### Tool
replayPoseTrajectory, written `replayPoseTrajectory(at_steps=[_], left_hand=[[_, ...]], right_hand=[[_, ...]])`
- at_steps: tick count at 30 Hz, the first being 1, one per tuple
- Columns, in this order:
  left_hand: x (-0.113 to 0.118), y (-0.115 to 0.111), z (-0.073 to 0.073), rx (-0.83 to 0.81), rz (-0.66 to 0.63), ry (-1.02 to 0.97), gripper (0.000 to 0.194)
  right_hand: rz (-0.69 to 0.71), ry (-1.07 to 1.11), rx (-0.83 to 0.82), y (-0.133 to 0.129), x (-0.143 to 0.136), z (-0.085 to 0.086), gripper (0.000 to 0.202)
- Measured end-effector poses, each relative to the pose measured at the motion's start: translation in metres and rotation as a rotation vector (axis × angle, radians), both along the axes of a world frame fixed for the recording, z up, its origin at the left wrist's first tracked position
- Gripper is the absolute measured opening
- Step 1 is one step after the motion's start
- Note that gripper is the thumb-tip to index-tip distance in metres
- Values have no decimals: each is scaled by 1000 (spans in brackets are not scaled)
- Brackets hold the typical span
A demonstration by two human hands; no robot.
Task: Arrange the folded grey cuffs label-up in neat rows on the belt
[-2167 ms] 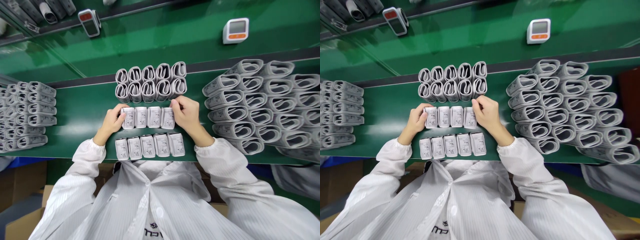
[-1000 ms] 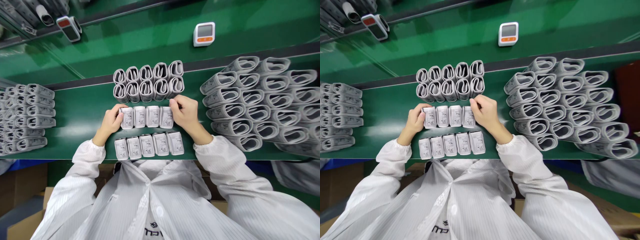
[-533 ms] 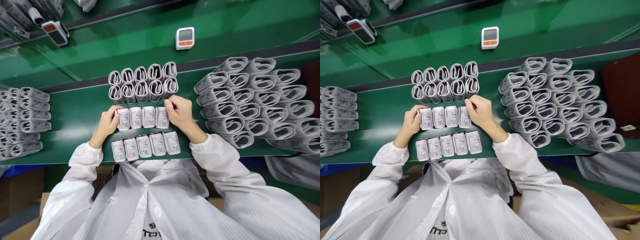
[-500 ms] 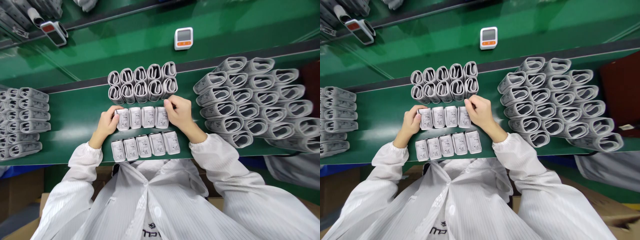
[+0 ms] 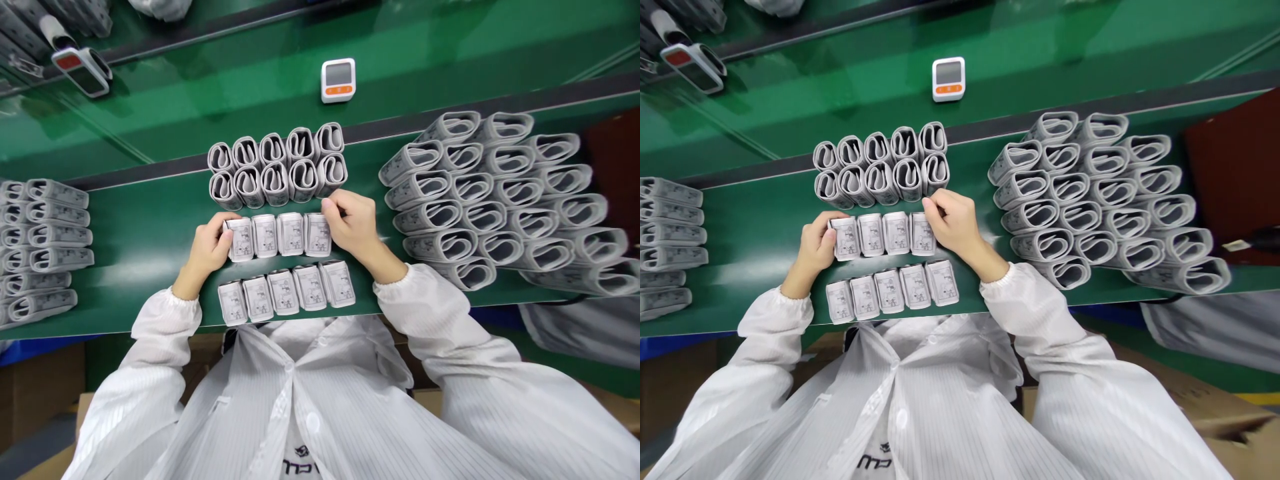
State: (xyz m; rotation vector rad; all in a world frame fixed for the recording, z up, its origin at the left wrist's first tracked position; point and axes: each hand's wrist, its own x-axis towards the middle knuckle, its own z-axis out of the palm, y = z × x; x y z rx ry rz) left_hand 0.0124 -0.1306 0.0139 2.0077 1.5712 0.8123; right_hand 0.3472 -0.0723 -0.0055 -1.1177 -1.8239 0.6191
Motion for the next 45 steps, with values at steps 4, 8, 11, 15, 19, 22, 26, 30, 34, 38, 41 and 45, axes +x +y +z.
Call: replayPoseTrajectory(at_steps=[4,8,11,15,19,22,26,30,34,38,41,45], left_hand=[[0,0,0,4,-4,-2,73],[0,0,1,-5,0,5,74],[0,0,1,-3,0,6,74],[0,0,1,8,-8,2,73],[-1,0,0,16,-11,5,73],[-1,1,-1,16,-12,6,73],[-2,1,-2,9,-12,9,73],[-1,1,-2,16,-15,7,73],[-1,1,-2,30,-23,5,72],[-2,1,-2,19,-15,11,73],[-2,1,-1,18,-19,12,73],[-2,1,-1,27,-24,6,71]], right_hand=[[6,14,18,0,0,-1,49],[1,-12,-2,0,1,-1,49],[8,2,12,0,1,-2,45],[20,25,44,0,0,-2,42],[29,54,90,1,0,-3,40],[32,73,111,1,-1,-3,39],[30,69,87,1,0,-4,41],[27,56,48,1,0,-3,42],[28,57,16,1,1,-2,45],[33,59,22,0,1,-2,45],[27,46,32,0,2,-3,43],[24,35,34,0,2,-2,43]])
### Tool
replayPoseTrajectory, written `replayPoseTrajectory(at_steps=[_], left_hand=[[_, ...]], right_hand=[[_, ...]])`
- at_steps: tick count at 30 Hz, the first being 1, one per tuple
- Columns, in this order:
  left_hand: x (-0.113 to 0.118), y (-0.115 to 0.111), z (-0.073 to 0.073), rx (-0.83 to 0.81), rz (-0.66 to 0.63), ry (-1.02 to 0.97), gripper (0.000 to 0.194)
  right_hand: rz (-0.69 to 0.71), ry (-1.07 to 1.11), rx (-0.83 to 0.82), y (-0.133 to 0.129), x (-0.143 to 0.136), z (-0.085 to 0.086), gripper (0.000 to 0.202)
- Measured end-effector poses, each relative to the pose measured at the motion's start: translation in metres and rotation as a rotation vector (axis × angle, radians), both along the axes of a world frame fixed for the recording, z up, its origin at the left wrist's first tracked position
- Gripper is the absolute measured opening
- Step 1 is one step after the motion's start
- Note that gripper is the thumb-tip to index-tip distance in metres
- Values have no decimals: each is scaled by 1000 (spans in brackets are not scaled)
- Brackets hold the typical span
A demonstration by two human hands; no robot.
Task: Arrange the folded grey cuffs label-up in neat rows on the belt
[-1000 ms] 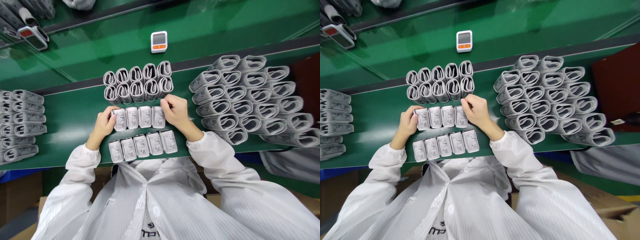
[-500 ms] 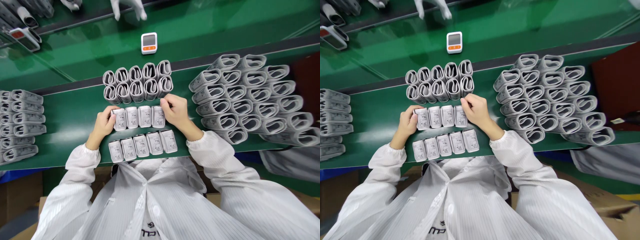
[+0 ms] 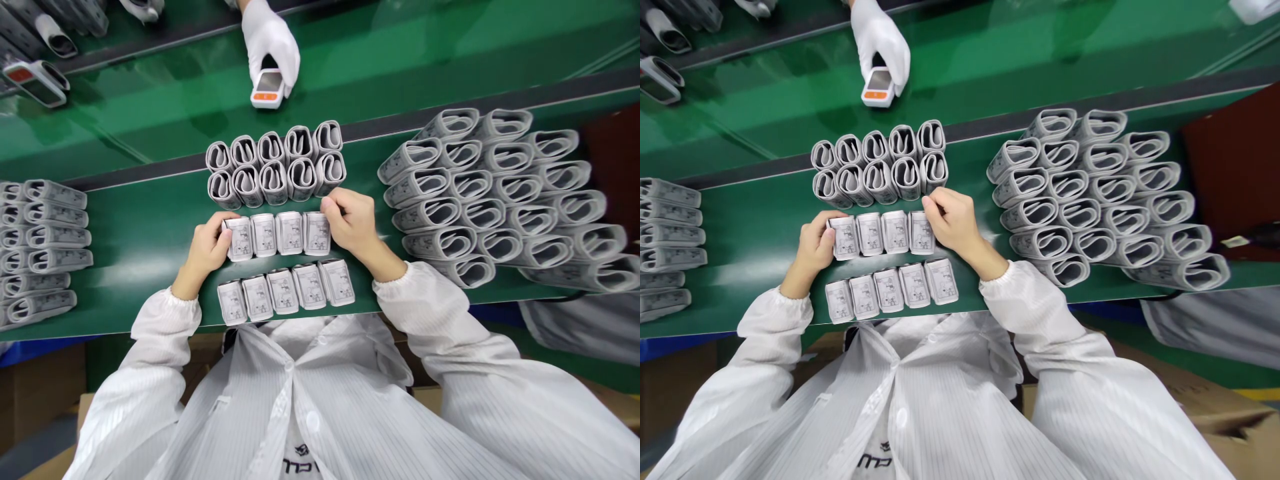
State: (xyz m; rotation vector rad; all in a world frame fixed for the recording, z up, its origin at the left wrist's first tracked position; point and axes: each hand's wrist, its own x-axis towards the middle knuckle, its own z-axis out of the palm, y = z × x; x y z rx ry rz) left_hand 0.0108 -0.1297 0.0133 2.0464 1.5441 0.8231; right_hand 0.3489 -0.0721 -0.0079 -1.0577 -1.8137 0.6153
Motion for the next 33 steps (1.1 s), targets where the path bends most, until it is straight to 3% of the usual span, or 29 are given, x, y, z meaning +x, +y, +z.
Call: replayPoseTrajectory(at_steps=[12,16,19,22,24,26,30,33], left_hand=[[1,-1,2,-14,2,5,72],[-2,0,-2,-31,16,15,84],[-5,4,-8,46,-28,-3,93],[-5,7,-11,143,-64,15,81],[-3,8,-10,179,-20,45,67],[-1,6,-7,215,66,49,59],[3,0,-5,307,225,1,59],[2,-5,-4,323,252,-68,55]], right_hand=[[7,2,10,1,-1,1,41],[-17,-33,57,0,-2,-2,42],[-30,-40,128,1,3,-2,42],[-64,-61,135,0,15,4,43],[-76,-69,112,-6,25,10,42],[27,-74,88,-18,33,17,37],[424,-131,2,-51,40,19,23],[485,-152,-68,-65,41,15,28]])
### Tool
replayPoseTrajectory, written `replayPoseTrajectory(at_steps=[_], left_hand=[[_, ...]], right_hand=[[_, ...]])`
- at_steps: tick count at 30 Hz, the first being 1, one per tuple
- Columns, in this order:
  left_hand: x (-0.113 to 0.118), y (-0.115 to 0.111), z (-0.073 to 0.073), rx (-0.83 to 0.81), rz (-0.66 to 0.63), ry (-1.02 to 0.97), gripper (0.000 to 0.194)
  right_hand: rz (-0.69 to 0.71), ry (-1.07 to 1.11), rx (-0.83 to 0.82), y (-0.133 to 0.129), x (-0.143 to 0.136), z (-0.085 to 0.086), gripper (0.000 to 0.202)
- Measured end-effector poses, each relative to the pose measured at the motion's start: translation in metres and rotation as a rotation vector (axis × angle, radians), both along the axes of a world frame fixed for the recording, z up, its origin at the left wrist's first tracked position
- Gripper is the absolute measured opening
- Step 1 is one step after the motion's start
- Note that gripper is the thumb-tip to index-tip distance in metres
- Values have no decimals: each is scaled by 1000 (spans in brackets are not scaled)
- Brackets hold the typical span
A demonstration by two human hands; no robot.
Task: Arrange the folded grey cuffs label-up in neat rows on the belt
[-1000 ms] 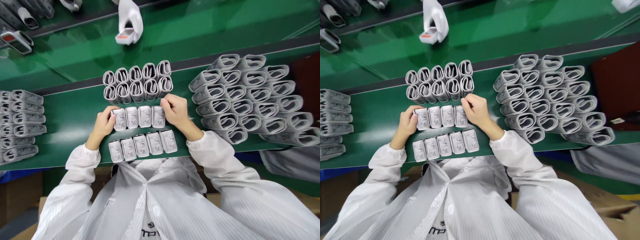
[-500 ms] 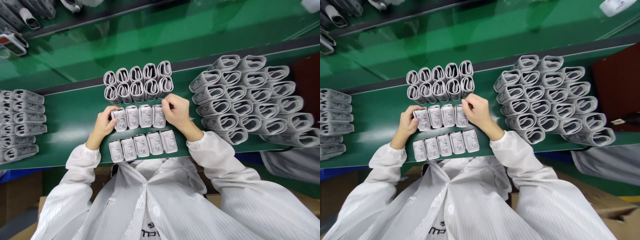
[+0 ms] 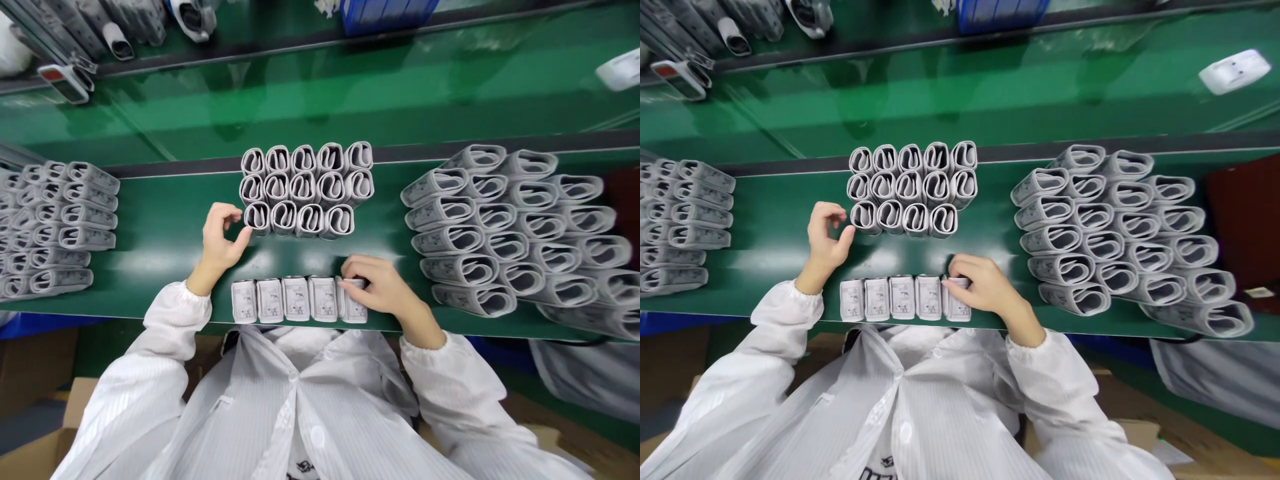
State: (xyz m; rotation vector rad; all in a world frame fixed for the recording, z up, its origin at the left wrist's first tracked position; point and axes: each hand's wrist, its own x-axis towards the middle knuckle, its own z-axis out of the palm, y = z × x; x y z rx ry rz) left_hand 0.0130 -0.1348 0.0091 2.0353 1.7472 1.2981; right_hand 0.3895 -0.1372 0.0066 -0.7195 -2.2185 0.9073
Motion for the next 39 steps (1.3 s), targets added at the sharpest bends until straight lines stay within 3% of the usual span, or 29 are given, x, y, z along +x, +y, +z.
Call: replayPoseTrajectory(at_steps=[12,15,19,26,32,39], left_hand=[[-10,-4,15,-240,-344,-27,69],[-8,-3,15,-259,-315,55,70],[6,-5,13,-242,-179,137,67],[24,-14,14,-296,-52,-144,70],[24,-16,10,-378,-30,-359,67],[25,-17,12,-391,-25,-332,69]], right_hand=[[-440,78,-16,10,6,-12,35],[-505,58,-5,11,7,-15,33],[-536,21,-25,12,9,-19,34],[-742,52,-81,3,12,-26,16],[-817,10,-76,3,14,-29,30],[-809,-15,-72,4,14,-28,32]])
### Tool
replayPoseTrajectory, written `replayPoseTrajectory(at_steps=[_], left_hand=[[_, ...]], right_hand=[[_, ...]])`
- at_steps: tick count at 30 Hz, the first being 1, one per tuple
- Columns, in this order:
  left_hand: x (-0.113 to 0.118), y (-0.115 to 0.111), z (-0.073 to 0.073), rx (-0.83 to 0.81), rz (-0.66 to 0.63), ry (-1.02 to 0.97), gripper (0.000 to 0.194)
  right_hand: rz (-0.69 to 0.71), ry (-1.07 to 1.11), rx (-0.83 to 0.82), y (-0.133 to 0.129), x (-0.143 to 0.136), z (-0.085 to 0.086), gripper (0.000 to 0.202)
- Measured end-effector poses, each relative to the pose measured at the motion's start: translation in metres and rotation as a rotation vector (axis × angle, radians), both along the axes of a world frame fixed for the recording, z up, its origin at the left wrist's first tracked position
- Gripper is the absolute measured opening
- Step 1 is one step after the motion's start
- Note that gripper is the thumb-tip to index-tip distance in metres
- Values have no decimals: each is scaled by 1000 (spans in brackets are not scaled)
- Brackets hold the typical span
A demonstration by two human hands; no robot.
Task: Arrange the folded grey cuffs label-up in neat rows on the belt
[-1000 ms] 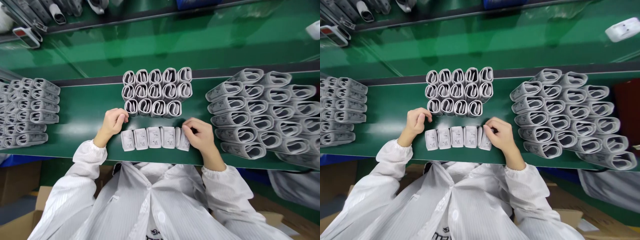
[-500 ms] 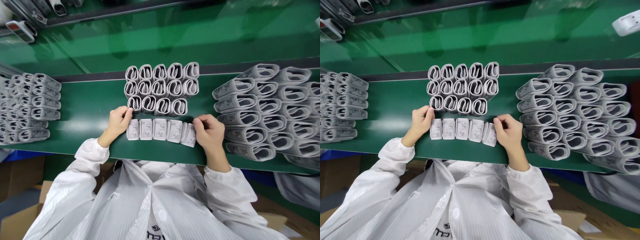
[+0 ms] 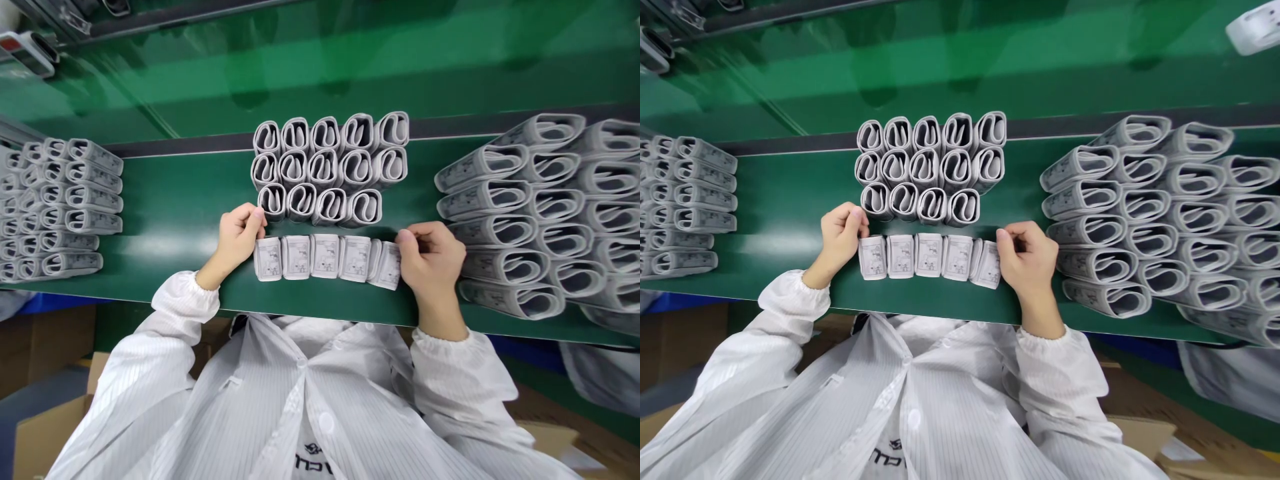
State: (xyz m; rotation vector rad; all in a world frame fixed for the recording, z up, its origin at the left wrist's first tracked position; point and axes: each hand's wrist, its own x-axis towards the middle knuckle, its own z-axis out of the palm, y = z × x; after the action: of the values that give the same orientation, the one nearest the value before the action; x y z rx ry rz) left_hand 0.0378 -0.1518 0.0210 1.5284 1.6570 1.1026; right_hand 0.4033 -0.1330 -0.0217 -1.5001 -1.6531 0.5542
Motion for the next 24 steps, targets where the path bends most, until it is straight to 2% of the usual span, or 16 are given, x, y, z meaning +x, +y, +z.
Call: replayPoseTrajectory(at_steps=[10,14,17,24], left_hand=[[2,0,3,51,35,106,71],[1,0,3,59,34,161,70],[1,0,3,100,28,133,68],[0,3,0,189,7,64,65]], right_hand=[[80,18,-3,-2,2,3,37],[211,16,8,2,-2,11,41],[285,-10,16,5,-4,13,41],[318,19,68,4,-2,9,35]])
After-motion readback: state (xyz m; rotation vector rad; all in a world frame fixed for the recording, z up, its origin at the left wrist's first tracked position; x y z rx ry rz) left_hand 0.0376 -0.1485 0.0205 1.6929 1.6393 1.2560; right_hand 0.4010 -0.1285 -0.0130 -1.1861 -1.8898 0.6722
